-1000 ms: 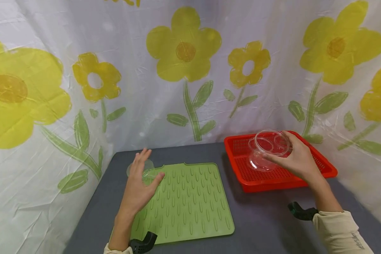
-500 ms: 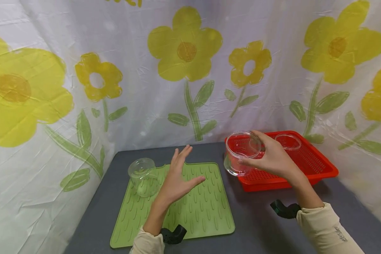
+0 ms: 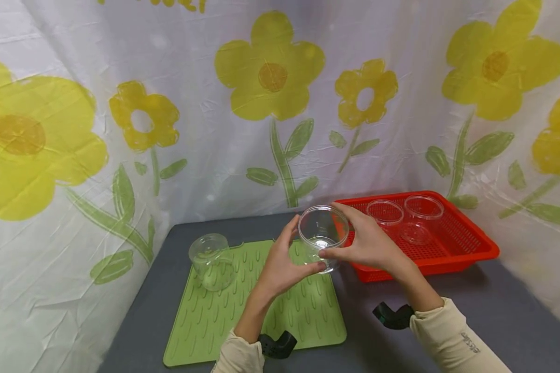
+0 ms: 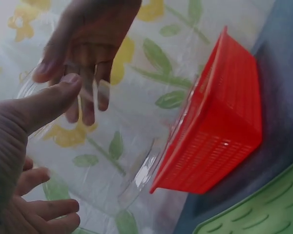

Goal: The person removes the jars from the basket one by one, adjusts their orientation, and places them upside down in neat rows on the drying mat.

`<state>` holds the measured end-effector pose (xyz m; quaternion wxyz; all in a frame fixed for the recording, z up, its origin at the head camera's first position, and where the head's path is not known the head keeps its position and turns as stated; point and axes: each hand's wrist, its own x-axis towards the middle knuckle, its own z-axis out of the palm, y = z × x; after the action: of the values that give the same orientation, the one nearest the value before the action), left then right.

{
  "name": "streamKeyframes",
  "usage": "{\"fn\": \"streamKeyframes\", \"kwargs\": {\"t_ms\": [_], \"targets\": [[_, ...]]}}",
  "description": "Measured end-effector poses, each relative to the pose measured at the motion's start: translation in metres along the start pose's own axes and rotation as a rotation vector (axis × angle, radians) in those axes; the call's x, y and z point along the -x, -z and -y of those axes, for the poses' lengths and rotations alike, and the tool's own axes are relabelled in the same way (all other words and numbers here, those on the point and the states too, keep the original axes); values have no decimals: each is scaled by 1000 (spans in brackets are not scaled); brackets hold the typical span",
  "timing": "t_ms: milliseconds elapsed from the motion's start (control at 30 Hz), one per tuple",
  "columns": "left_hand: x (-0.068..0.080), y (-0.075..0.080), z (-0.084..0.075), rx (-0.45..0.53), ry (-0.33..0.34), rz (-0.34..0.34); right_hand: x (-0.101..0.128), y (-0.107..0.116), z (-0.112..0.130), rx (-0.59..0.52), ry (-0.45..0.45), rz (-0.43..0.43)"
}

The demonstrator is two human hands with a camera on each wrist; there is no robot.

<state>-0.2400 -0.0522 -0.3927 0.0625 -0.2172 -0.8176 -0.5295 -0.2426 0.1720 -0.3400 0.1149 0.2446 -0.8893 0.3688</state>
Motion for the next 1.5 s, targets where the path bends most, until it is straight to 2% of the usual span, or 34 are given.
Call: {"fn": "streamKeyframes", "kwargs": {"t_ms": [167,467,600,833,1033,1200,1500], "targets": [[2,-3,1,63,-78,-43,-1,-5,2,-23,23,14],[2,-8,2,77,-113,-78,2,-8,3,7,32,9],[3,-8,5,65,-109,-89,2,-9,1,0,55,20],[4,-4,11,95,-91,-102,6,-12,-11,-53,31,38],[7,-3,21,216,-60,-121,10,-24,-24,-100,58,85],[9,-5,23,319,-74,-108,11,-37,-30,-139,78,54],[12,-6,23,372,-80,-68,12,-47,-37,-205,117,7]]}}
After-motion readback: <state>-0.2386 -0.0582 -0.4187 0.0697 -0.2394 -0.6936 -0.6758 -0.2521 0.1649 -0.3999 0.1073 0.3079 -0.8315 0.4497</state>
